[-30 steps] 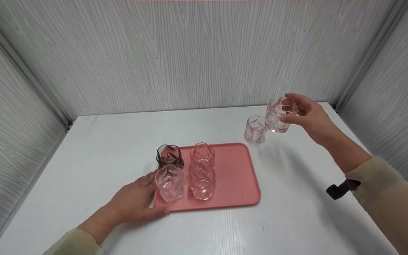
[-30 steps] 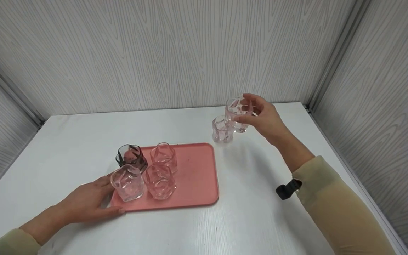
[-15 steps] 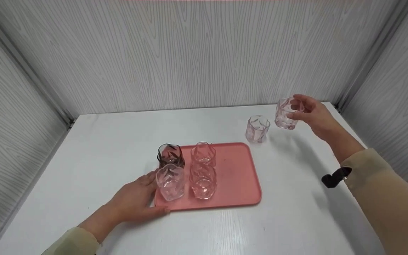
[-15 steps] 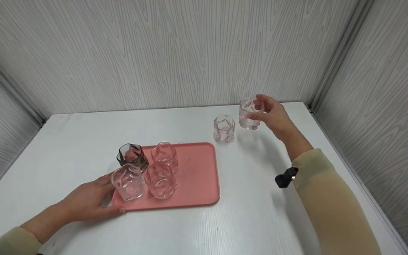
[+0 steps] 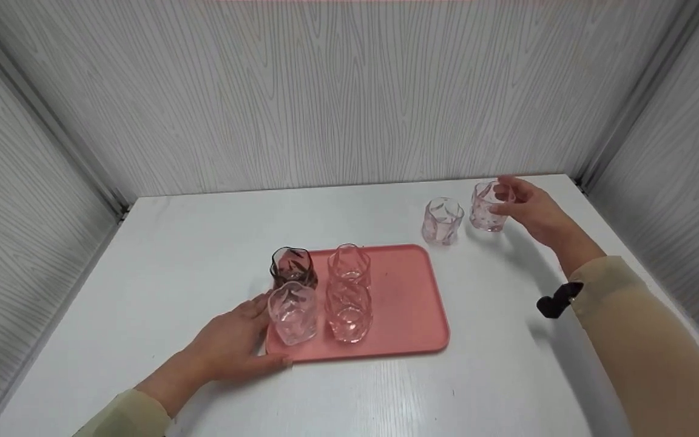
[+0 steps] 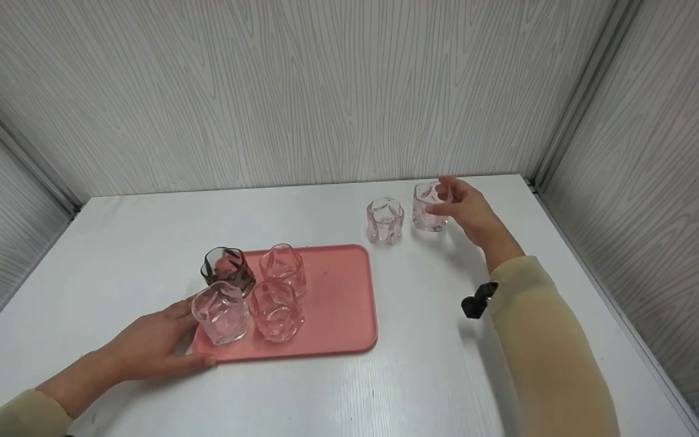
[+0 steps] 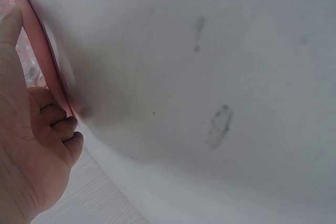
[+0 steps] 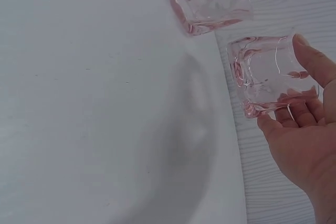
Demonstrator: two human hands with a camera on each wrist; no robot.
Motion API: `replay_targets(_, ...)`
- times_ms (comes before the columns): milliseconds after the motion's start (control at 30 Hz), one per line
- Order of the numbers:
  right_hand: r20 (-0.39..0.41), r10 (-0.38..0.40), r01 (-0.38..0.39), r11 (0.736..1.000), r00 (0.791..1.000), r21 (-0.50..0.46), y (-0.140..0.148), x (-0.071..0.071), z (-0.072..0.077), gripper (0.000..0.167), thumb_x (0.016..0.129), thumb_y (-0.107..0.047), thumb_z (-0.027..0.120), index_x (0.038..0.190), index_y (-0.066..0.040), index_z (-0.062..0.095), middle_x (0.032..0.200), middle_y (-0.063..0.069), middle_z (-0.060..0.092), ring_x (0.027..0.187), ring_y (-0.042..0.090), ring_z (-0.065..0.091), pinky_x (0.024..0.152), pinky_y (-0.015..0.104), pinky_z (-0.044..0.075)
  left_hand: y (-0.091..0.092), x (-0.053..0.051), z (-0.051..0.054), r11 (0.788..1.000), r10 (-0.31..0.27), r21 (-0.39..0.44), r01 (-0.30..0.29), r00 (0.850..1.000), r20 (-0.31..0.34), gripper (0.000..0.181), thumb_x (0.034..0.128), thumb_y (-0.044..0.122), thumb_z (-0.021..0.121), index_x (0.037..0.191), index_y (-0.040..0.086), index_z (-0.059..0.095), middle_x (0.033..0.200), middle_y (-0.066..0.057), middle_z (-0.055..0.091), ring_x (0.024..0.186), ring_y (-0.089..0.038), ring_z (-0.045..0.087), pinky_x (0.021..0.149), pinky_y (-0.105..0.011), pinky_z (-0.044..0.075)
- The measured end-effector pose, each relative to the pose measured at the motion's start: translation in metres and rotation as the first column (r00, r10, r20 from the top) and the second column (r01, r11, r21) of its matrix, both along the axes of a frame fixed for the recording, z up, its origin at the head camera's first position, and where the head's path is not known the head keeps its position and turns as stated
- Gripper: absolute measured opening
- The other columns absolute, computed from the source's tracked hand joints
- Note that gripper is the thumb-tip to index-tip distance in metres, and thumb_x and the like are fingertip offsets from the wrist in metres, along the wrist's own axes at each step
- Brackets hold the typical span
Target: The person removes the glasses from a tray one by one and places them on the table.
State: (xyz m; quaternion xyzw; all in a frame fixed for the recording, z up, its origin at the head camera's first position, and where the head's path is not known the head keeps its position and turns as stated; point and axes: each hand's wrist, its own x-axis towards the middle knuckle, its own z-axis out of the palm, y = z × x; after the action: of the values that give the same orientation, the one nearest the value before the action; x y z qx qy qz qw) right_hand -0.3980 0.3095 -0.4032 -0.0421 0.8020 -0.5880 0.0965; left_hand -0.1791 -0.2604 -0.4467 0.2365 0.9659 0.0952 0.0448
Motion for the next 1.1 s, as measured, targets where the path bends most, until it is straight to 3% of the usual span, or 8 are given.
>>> replay_targets(433,0.057,0.036,-0.032,0.997,0.998,-0.07,0.005,-0.002,-0.023,0.086,0.103,-0.007,0.07,0.171,-0.011,0.017,0.172,0.017,0.025,0.16,0.03,0.021,0.129,0.042,0.021,0.0,0.004,0.0,1.0,-0.006,-0.001,0.006,1.0,0.012,0.106,0.0899,0.085,0.053,0.164,0.01,0.042,0.167,-0.02,0.039,0.151,-0.04,0.041,0.113,-0.058,0.047)
replay_targets(1100,0.088,0.031,-0.025,0.997,0.996,-0.069,0.0,-0.002,-0.026,0.084,0.103,-0.006,0.069,0.17,-0.011,0.021,0.172,0.013,0.026,0.16,0.027,0.021,0.129,0.045,0.02,-0.001,0.004,-0.003,1.0,-0.001,-0.002,0.001,1.0,-0.005,0.108,0.0896,0.086,0.052,0.165,0.01,0.038,0.168,-0.019,0.037,0.152,-0.039,0.04,0.115,-0.056,0.045)
